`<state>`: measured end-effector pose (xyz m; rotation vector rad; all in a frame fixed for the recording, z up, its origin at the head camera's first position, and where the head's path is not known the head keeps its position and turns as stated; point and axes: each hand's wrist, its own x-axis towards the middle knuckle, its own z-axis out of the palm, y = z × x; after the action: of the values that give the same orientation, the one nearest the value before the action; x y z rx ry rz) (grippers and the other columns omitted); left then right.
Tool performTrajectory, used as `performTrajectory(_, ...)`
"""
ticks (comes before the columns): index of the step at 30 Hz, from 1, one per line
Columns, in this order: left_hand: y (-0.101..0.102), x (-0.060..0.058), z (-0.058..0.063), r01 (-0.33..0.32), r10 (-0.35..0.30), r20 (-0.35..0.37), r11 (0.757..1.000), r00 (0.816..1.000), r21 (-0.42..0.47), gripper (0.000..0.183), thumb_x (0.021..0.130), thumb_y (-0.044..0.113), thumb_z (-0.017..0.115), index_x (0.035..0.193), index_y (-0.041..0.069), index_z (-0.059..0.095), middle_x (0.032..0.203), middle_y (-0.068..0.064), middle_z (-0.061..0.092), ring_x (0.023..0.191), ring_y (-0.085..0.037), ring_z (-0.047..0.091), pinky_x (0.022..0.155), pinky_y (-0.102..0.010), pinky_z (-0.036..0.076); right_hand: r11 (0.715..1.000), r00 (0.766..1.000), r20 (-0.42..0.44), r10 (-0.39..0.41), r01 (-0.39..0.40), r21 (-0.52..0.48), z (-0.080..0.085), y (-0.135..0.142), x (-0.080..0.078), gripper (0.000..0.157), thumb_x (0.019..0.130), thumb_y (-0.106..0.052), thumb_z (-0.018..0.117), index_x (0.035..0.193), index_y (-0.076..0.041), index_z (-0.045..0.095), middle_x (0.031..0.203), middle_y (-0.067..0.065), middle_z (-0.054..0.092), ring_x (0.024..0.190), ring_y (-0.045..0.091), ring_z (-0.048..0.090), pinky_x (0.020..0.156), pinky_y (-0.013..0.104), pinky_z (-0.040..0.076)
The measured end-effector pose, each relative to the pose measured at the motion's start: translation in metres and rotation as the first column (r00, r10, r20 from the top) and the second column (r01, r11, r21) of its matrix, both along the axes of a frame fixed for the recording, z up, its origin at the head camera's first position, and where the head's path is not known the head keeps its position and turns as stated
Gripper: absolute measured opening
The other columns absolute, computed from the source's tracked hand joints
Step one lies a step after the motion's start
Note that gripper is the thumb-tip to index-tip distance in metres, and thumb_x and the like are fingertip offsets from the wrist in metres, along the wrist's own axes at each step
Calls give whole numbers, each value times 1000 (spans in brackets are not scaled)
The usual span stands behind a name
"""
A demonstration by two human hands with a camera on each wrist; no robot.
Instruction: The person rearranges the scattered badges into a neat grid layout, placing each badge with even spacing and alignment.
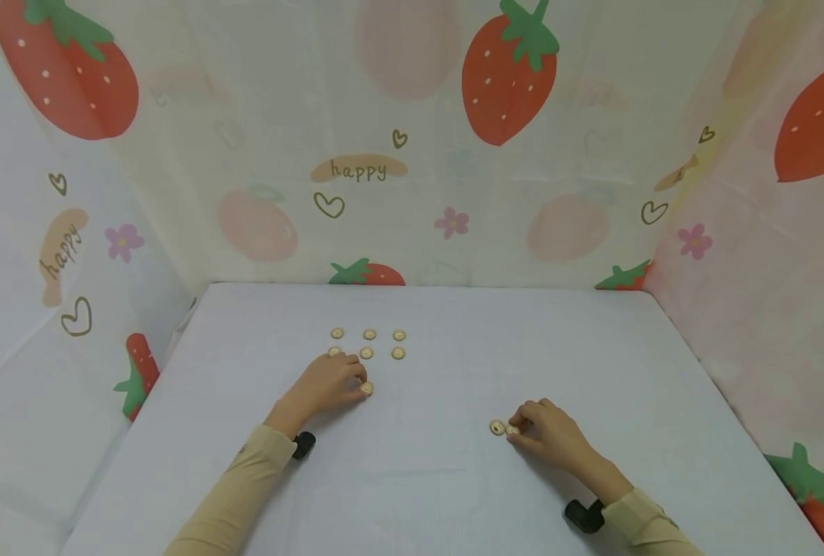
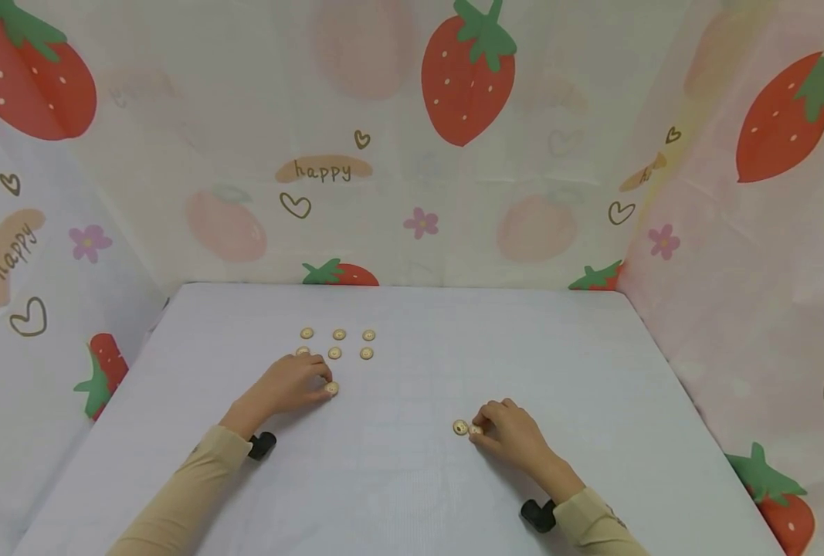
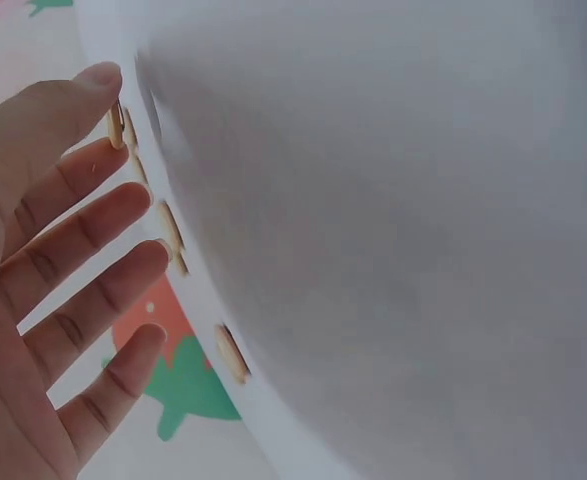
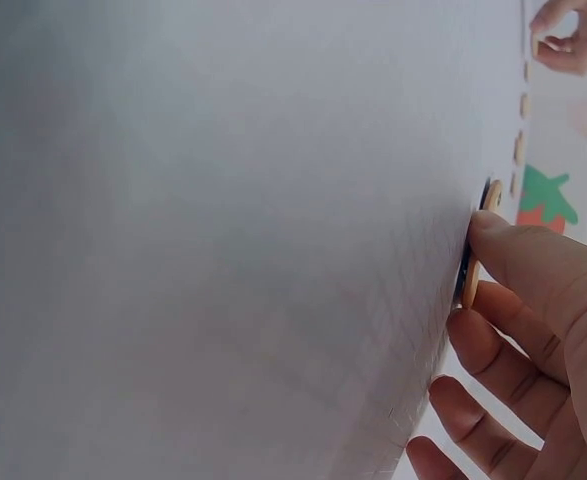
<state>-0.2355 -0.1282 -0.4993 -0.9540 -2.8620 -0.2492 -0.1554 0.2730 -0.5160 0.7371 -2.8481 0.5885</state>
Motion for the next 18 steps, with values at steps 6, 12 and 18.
performTrajectory(6, -10, -1, 1, -33, 33, 19, 999, 999, -13, 19, 79, 37, 70, 90, 22, 68, 89, 8, 62, 81, -11, 56, 70, -35, 45, 1000, 999, -40, 9, -10, -16, -1, 0, 0, 16, 75, -25, 76, 84, -16, 66, 79, -11, 61, 72, 5, 47, 63, 23, 42)
performTrajectory(12, -20, -5, 2, -58, 58, 16, 998, 998, -22, 20, 80, 36, 70, 92, 20, 69, 89, 7, 61, 83, -14, 57, 69, -36, 45, 1000, 999, -32, 7, -7, -12, -1, 0, 0, 16, 76, -25, 76, 84, -16, 66, 79, -11, 61, 73, 5, 47, 63, 23, 42)
performTrajectory(18, -29, -10, 2, -84, 85, 19, 996, 996, -38, 21, 80, 36, 69, 93, 20, 69, 96, 5, 63, 87, -18, 58, 72, -40, 47, 1000, 1000, -9, 0, 0, -4, -1, 1, -1, 15, 76, -26, 75, 85, -17, 66, 81, -11, 62, 74, 5, 48, 64, 24, 43)
